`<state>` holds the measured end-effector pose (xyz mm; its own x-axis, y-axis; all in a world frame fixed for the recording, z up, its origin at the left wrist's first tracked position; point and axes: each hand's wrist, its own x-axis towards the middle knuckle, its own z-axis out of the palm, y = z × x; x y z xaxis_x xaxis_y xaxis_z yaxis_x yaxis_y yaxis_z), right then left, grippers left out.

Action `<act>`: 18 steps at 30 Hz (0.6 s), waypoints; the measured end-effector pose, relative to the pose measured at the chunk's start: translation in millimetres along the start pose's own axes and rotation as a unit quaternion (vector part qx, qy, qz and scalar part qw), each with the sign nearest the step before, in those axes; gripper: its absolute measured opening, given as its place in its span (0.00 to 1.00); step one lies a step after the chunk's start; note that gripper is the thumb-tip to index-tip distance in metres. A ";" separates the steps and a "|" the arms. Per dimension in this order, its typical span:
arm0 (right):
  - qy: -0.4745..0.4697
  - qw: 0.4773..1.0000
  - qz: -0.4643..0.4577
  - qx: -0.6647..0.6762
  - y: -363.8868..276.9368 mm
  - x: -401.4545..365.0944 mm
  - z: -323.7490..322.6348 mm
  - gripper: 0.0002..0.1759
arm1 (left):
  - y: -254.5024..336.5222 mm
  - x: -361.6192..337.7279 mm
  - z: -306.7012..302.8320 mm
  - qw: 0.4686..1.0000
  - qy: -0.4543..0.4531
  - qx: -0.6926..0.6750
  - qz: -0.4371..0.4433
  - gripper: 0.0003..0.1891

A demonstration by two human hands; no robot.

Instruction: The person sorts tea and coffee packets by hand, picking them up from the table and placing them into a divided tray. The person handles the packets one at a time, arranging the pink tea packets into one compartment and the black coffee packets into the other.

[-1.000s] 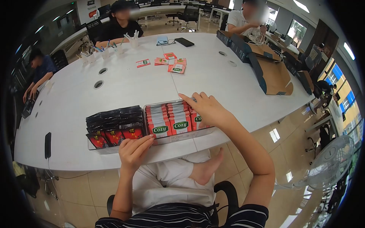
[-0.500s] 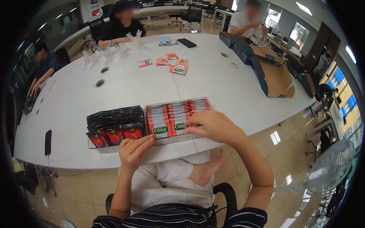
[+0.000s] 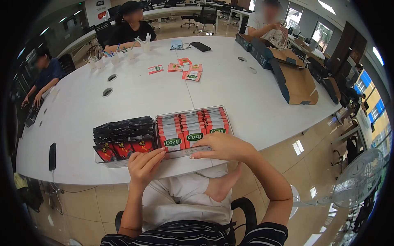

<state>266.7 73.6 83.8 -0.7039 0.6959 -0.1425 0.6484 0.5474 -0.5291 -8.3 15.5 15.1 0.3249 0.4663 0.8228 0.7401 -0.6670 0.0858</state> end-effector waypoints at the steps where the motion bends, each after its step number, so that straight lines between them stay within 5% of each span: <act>1: 0.008 1.000 -0.002 0.001 0.2 -0.2 0.9 0.35 | 0.0 0.2 -0.3 1.000 -0.001 0.000 -0.001 0.15; 8: 0.113 0.993 0.003 -0.023 -8.0 -5.0 15.2 0.26 | 0.3 1.6 -0.1 1.000 0.004 0.003 0.002 0.15; 11: 0.234 0.970 -0.012 -0.062 -16.1 -7.9 27.4 0.18 | 0.2 1.6 0.3 1.000 0.005 0.006 0.001 0.15; 18: 0.556 0.820 -0.048 -0.125 -31.0 11.8 84.4 0.12 | 1.8 3.0 -2.2 1.000 0.014 -0.025 -0.009 0.13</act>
<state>213.9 25.6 28.0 -0.1451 0.5620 0.8143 0.7433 0.6052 -0.2852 -7.3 14.4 19.0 0.2949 0.4628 0.8360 0.7149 -0.6874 0.1284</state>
